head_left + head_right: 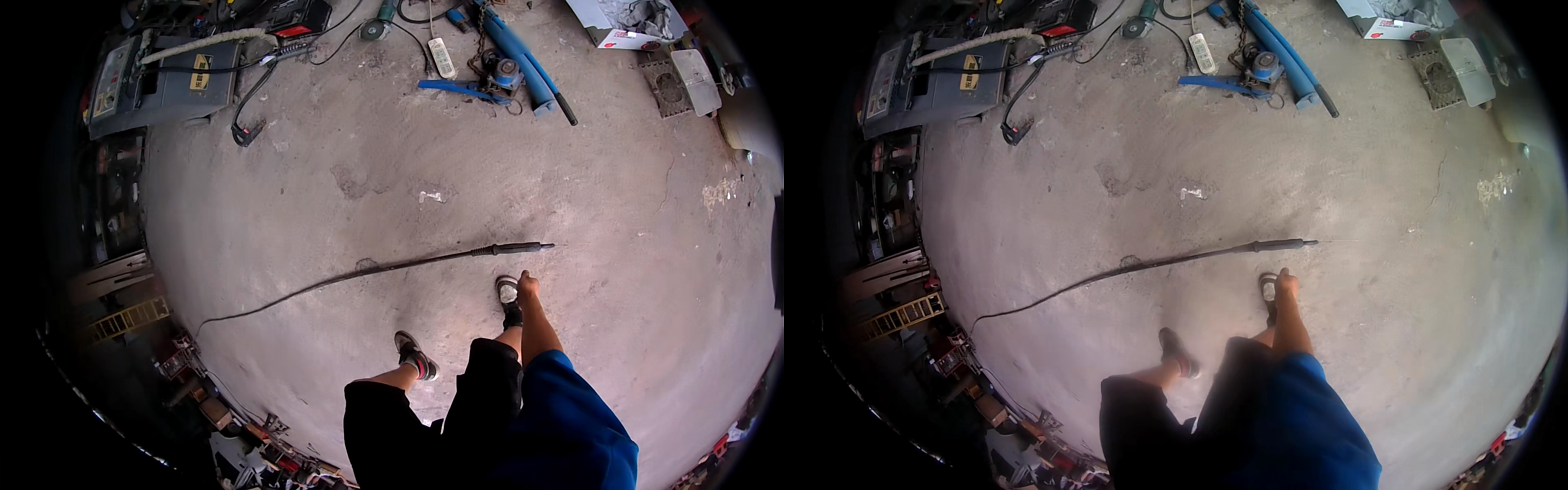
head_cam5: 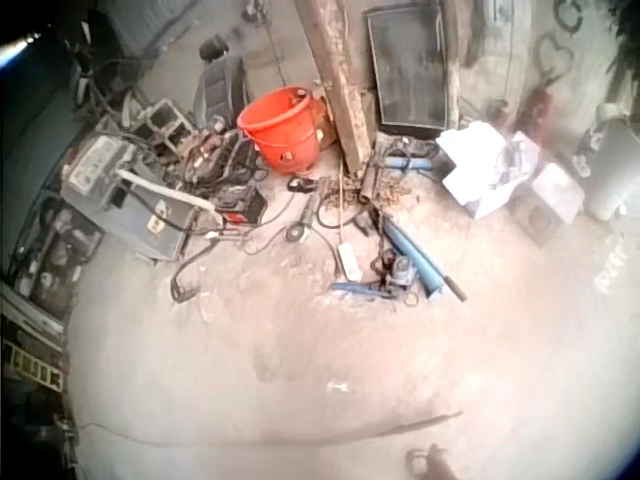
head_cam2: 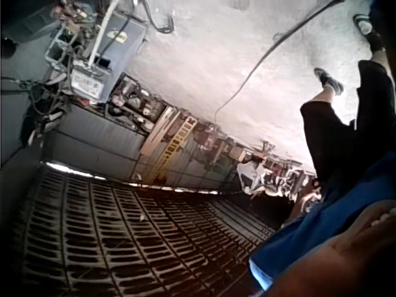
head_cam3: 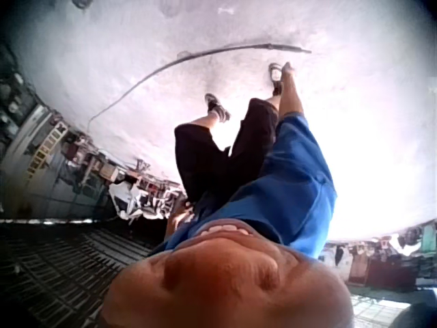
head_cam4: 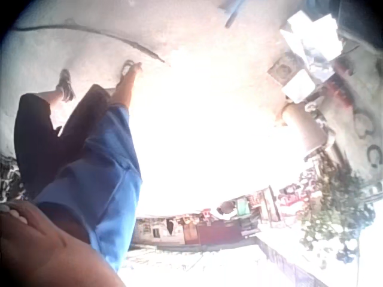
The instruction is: The person retrieves a welding torch and electrode holder, then inserts a welding rod into the holder and secures it. They walk through the workshop and use an angle grinder to sharpen the tip of the welding rod before setting the grinder down.
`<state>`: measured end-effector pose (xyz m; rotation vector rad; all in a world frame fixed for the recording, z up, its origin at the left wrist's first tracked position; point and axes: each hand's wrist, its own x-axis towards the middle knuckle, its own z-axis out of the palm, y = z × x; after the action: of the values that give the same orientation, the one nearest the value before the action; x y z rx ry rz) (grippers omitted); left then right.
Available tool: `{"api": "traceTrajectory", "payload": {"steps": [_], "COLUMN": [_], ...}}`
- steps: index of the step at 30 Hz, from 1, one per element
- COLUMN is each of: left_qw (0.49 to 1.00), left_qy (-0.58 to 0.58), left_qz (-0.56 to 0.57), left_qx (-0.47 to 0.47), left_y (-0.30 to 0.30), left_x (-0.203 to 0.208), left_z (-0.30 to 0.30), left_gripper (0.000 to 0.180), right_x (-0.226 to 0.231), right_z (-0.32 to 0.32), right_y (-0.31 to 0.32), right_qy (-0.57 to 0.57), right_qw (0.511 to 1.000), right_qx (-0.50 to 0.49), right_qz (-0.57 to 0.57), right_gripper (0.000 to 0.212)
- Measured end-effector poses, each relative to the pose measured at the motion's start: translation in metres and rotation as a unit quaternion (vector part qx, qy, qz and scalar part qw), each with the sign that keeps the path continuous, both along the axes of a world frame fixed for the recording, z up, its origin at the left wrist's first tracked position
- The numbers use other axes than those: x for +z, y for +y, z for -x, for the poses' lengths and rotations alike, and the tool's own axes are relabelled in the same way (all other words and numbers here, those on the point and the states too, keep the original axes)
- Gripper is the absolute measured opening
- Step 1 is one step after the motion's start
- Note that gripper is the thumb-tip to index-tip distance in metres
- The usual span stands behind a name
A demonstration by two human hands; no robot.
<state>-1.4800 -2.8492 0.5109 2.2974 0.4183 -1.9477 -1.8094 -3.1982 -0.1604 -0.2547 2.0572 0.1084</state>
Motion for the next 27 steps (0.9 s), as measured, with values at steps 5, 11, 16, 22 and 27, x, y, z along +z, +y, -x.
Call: {"api": "traceTrajectory", "payload": {"steps": [5,11,16,22,27], "left_qw": [0.986,0.844,0.813,0.672,0.691], "left_qy": [-0.072,-0.067,0.039,0.237,0.318], "left_qz": [-0.125,0.158,0.142,0.021,0.293], "left_qx": [-0.081,-0.508,-0.563,-0.701,-0.579], "left_y": [-0.055,-0.298,-0.398,-0.524,-0.803], "left_x": [-0.071,-0.125,-0.102,-0.071,-0.147], "left_z": [-0.16,-0.236,-0.398,-0.466,-0.391], "left_gripper": [0.031,0.043,0.045,0.047,0.02], "right_x": [0.138,0.337,0.46,0.591,0.438], "right_z": [0.017,-0.085,-0.232,-0.326,-0.34], "right_y": [0.055,0.049,-0.017,-0.118,-0.259], "right_qy": [-0.024,-0.197,-0.134,-0.256,-0.5], "right_qw": [0.959,0.98,0.979,0.961,0.81], "right_qx": [0.282,0.008,-0.104,-0.038,0.277], "right_qz": [-0.018,0.041,0.116,0.097,0.13], "right_gripper": [0.068,0.042,0.017,0.013,0.017]}}
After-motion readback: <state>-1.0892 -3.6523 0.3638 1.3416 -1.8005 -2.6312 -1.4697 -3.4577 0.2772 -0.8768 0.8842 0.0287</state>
